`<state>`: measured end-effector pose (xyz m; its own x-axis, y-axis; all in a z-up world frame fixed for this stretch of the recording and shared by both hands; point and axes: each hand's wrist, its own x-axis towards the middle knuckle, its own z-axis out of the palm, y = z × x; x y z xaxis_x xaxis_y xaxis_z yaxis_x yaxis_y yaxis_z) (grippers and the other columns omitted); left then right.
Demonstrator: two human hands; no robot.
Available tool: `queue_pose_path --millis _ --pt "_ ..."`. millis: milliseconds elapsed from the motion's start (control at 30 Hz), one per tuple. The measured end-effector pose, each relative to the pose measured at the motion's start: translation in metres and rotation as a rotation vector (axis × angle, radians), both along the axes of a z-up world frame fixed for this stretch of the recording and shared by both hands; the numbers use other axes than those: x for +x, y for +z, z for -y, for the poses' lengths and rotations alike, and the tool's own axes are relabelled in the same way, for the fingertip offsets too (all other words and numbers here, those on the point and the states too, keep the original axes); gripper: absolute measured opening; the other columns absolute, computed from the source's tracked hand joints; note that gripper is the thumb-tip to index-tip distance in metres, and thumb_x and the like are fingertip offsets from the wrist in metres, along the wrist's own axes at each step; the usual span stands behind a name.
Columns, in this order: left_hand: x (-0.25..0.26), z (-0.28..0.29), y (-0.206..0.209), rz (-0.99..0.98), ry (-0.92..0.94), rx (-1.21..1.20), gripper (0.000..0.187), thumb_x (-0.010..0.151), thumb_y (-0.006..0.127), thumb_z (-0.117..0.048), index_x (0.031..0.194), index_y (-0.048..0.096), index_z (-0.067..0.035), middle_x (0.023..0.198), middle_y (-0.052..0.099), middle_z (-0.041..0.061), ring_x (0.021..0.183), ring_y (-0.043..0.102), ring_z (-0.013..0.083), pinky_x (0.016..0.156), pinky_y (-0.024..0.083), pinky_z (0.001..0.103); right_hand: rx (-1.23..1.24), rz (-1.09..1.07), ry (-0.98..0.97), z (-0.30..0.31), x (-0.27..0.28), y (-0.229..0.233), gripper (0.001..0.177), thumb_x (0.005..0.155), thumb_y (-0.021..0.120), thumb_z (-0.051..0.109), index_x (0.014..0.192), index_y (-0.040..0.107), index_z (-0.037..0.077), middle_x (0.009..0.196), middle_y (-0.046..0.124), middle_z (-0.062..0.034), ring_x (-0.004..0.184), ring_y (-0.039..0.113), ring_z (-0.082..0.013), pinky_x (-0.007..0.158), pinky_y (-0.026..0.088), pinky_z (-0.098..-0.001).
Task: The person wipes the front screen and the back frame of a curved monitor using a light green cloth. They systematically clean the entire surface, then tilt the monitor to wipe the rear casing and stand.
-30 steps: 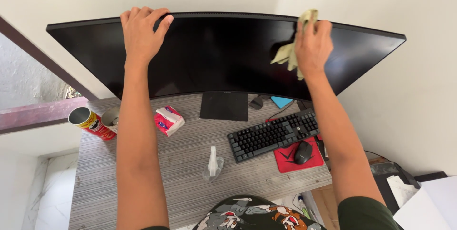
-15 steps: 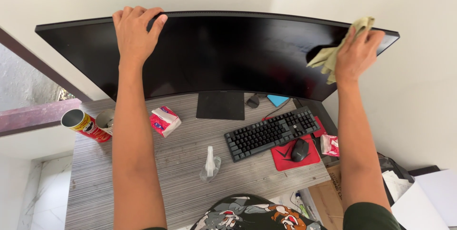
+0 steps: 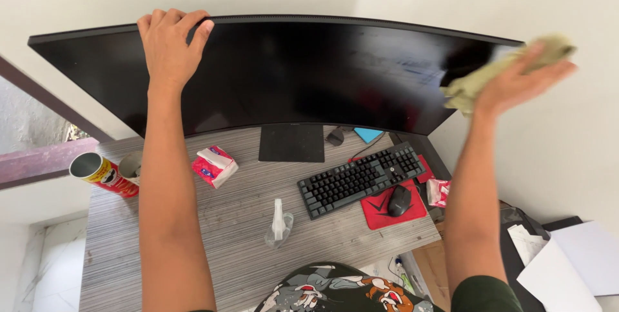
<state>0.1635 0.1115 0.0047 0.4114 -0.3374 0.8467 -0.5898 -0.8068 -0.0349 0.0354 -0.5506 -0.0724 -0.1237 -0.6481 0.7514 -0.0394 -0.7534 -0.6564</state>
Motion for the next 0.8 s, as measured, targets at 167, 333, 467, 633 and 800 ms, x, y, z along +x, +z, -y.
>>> queue_pose_path --millis 167,333,467,633,800 --pt "-0.003 0.002 0.000 0.036 0.007 -0.008 0.034 0.122 0.055 -0.039 0.119 0.082 -0.019 0.091 0.066 0.004 0.089 0.055 0.0254 0.094 0.035 0.042 -0.457 0.044 0.226 -0.160 0.032 0.011 0.028 0.093 0.075 0.002 0.117 0.062 0.008 0.109 0.060 -0.0120 0.101 0.060 -0.0320 0.094 0.047 -0.0408" --pt "0.002 0.000 -0.001 0.052 0.019 -0.008 0.029 0.118 0.059 -0.039 0.118 0.081 -0.020 0.093 0.067 0.005 0.089 0.057 0.0273 0.090 0.035 0.043 -0.456 -0.347 0.460 -0.301 0.073 -0.019 0.046 0.083 0.070 0.029 0.126 0.054 0.028 0.106 0.054 -0.0015 0.084 0.065 -0.0268 0.062 0.047 -0.0441" --pt "-0.001 0.002 0.001 0.074 0.018 -0.032 0.029 0.115 0.059 -0.040 0.114 0.081 -0.021 0.091 0.068 0.004 0.087 0.057 0.0273 0.089 0.036 0.043 -0.774 -0.171 0.556 -0.375 0.093 -0.006 0.057 0.088 0.067 -0.002 0.139 0.058 0.021 0.103 0.054 -0.0027 0.087 0.056 -0.0205 0.054 0.043 -0.0326" --pt "-0.007 0.002 0.006 -0.009 -0.003 -0.060 0.031 0.114 0.056 -0.039 0.115 0.080 -0.019 0.092 0.068 0.004 0.088 0.056 0.0256 0.090 0.034 0.042 -0.824 -0.204 0.431 -0.380 0.114 -0.004 0.061 0.083 0.066 -0.009 0.136 0.061 0.020 0.100 0.054 -0.0043 0.082 0.055 -0.0239 0.052 0.045 -0.0351" --pt "-0.007 0.003 0.007 0.015 -0.025 -0.071 0.031 0.115 0.056 -0.038 0.115 0.080 -0.018 0.090 0.067 0.003 0.087 0.054 0.0232 0.091 0.035 0.041 -0.887 -0.159 0.302 -0.352 0.118 -0.006 0.051 0.086 0.060 -0.007 0.132 0.064 0.016 0.098 0.055 -0.0068 0.075 0.052 -0.0270 0.058 0.047 -0.0369"
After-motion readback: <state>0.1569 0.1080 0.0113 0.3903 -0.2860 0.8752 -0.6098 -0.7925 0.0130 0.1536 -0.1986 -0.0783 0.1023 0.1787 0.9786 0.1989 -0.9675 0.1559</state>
